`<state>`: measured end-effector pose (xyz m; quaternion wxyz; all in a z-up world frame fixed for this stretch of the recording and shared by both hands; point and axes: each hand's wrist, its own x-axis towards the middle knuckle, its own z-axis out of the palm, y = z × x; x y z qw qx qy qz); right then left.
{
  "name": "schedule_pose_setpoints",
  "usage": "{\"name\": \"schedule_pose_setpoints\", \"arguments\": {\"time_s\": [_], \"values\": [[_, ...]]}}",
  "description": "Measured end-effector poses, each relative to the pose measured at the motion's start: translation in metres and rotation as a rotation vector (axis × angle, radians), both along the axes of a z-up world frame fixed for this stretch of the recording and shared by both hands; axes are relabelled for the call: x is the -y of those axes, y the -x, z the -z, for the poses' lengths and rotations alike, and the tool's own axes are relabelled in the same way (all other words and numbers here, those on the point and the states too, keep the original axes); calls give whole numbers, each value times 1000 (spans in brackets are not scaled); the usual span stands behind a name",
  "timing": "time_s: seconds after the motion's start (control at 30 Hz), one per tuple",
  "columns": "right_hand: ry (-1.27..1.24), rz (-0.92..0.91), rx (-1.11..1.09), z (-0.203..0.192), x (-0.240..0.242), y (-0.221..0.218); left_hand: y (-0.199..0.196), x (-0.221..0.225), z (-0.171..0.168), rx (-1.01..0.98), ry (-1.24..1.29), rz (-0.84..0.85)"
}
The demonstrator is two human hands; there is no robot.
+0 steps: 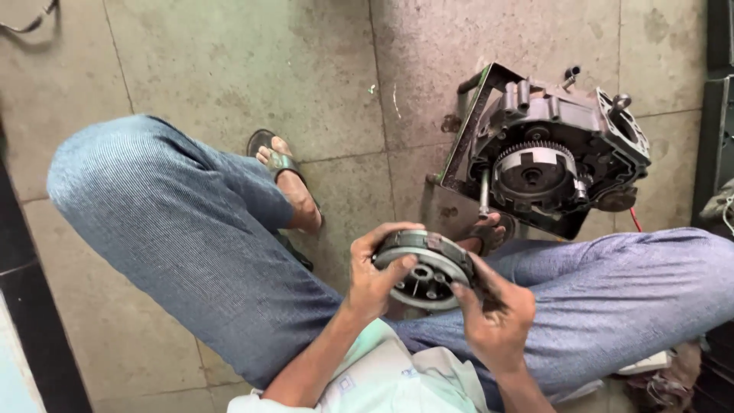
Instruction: Assembling the clutch plates and pressure plate for a motorcycle engine.
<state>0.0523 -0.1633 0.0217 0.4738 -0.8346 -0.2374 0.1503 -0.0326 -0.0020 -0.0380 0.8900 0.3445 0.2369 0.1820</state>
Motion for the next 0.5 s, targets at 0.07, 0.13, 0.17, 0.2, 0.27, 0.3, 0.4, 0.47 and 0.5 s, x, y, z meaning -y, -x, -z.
{"name": "schedule_pose_setpoints", "arguments": {"time_s": [0.07, 0.13, 0.17, 0.2, 0.27, 0.3, 0.4, 0.47, 0.5], "values": [[-150, 103, -205, 9, 10, 9, 2, -5, -7, 13, -119, 84], [-318, 147, -326, 17, 7, 12, 0, -1, -14, -3, -35, 38], [-490, 183, -435, 21, 6, 14, -2, 1, -16, -9, 46, -14], [-486, 191, -434, 23, 5, 14, -3, 3, -17, -11, 52, -7], [-478, 263, -603, 26, 3, 16, -4, 8, -20, -143, 177, -96], [-470, 269, -605, 14, -5, 18, -5, 9, -18, -148, 185, -94], [-211, 283, -84, -9, -22, 20, -8, 10, -14, -327, 29, -99], [177, 68, 498, -10, -15, 18, -7, 11, -12, -360, -127, -34], [184, 67, 497, -12, -19, 15, -7, 12, -12, -362, -120, -31]]}}
